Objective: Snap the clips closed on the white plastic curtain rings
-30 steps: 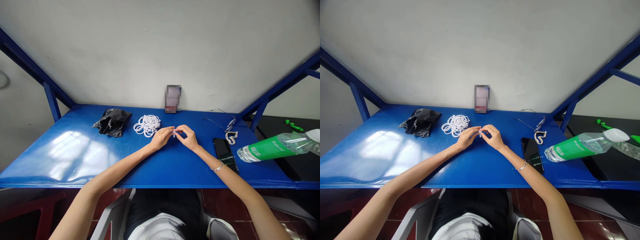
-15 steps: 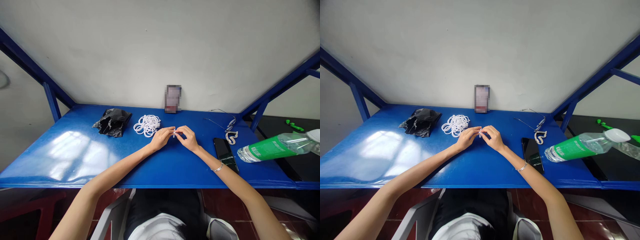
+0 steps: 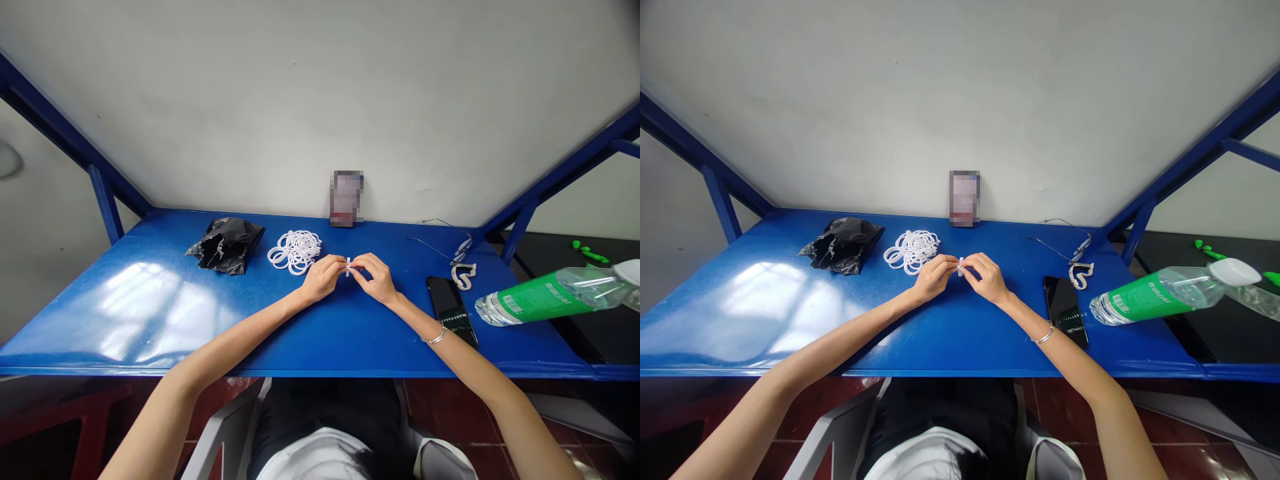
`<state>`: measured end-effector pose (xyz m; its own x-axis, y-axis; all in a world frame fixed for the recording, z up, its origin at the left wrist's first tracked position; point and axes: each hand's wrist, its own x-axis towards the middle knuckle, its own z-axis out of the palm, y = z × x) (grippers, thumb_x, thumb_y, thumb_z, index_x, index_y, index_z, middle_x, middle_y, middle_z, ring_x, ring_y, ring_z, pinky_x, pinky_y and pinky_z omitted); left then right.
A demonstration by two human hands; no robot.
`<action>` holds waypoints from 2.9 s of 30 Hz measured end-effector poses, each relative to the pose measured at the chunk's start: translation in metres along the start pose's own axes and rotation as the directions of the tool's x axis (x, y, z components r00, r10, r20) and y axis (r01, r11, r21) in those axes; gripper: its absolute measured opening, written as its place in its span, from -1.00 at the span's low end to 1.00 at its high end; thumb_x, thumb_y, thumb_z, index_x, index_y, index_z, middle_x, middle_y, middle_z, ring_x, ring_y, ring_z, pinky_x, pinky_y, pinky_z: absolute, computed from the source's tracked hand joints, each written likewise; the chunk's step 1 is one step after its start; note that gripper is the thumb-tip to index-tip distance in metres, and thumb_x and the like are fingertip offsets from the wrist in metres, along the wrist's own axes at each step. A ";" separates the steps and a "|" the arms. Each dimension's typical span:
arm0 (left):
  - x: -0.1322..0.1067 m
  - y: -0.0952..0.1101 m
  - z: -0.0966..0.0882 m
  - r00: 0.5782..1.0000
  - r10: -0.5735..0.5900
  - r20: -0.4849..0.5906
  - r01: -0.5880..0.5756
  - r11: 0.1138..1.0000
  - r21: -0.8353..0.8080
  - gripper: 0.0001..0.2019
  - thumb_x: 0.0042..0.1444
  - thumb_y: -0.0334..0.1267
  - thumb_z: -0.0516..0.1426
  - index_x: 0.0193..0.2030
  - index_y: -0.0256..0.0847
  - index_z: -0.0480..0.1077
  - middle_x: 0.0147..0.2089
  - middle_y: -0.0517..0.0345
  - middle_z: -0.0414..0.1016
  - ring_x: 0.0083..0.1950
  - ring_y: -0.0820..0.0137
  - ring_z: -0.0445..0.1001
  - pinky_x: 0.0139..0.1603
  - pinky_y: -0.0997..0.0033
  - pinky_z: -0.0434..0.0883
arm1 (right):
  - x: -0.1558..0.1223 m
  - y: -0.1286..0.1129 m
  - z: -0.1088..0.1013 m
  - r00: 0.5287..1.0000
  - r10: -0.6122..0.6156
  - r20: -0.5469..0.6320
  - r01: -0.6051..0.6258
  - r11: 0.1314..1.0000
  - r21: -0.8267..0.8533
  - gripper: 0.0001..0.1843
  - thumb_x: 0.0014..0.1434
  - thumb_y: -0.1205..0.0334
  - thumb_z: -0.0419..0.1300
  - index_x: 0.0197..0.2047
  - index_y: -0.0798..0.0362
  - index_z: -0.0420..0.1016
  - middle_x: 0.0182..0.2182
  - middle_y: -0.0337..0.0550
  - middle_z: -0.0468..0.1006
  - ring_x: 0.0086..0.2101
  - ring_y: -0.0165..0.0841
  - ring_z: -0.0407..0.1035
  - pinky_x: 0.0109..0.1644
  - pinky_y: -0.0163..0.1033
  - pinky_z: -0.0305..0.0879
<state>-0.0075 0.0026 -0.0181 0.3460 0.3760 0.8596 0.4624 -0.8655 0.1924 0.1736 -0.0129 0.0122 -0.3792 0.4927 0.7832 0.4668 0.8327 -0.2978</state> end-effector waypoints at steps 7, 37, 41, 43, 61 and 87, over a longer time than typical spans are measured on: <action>0.001 0.001 -0.002 1.000 0.013 0.016 -0.014 1.000 0.016 -0.89 0.30 -0.39 0.01 -0.21 -0.23 0.35 -0.24 0.03 0.53 -0.24 0.41 0.52 -0.27 0.43 0.50 | -0.001 0.001 0.000 1.000 0.021 0.022 -0.021 1.000 0.009 -0.91 0.24 0.36 0.17 -0.18 0.02 0.44 -0.33 -0.11 0.56 -0.29 -0.32 0.45 -0.23 -0.19 0.43; 0.002 0.002 -0.004 0.964 -0.177 0.200 0.206 0.969 -0.135 -0.56 0.21 -0.09 0.16 0.15 -0.24 0.21 0.08 -0.14 0.42 0.15 0.21 0.43 -0.01 0.23 0.52 | 0.003 -0.003 -0.003 0.992 0.123 -0.004 -0.122 0.990 0.065 -0.94 0.26 0.31 0.14 -0.22 0.02 0.45 -0.33 -0.11 0.55 -0.37 -0.35 0.42 -0.31 -0.22 0.44; 0.002 0.001 -0.003 0.939 -0.169 0.299 0.232 0.954 -0.187 -0.47 0.24 -0.12 0.13 0.28 -0.21 0.12 0.22 -0.18 0.35 0.25 0.17 0.37 0.06 0.18 0.52 | 0.002 -0.004 -0.004 0.991 0.134 0.003 -0.134 0.987 0.092 -0.93 0.26 0.29 0.14 -0.22 0.01 0.45 -0.33 -0.12 0.56 -0.36 -0.35 0.43 -0.31 -0.21 0.45; 0.001 0.000 -0.003 0.936 -0.158 0.314 0.228 0.953 -0.201 -0.52 0.26 -0.14 0.11 0.26 -0.21 0.15 0.19 -0.17 0.39 0.22 0.19 0.40 0.07 0.18 0.52 | 0.002 -0.004 -0.003 0.993 0.115 -0.010 -0.114 0.989 0.091 -0.93 0.25 0.31 0.14 -0.21 0.01 0.45 -0.34 -0.12 0.56 -0.36 -0.35 0.43 -0.31 -0.22 0.45; 0.002 0.001 -0.002 0.950 -0.188 0.250 0.247 0.941 -0.231 -0.63 0.25 -0.14 0.13 0.14 -0.23 0.27 0.05 -0.11 0.43 -0.06 0.33 0.54 -0.14 0.36 0.56 | 0.001 -0.002 0.000 0.994 0.108 0.005 -0.108 0.989 0.105 -0.92 0.26 0.28 0.17 -0.20 0.00 0.49 -0.34 -0.12 0.59 -0.29 -0.30 0.48 -0.23 -0.18 0.44; 0.003 0.002 -0.003 0.942 -0.205 0.264 0.273 0.927 -0.255 -0.62 0.21 -0.12 0.16 0.11 -0.22 0.29 -0.02 -0.04 0.43 -0.22 0.43 0.48 -0.20 0.38 0.54 | 0.003 -0.006 -0.002 0.982 0.190 -0.016 -0.185 0.970 0.160 -0.90 0.25 0.25 0.19 -0.30 -0.01 0.52 -0.40 -0.15 0.59 -0.33 -0.29 0.48 -0.24 -0.14 0.43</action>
<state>-0.0085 0.0012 -0.0137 0.4471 0.6191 0.6456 0.3150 -0.7845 0.5341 0.1711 -0.0172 0.0170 -0.2706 0.6379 0.7210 0.3949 0.7566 -0.5212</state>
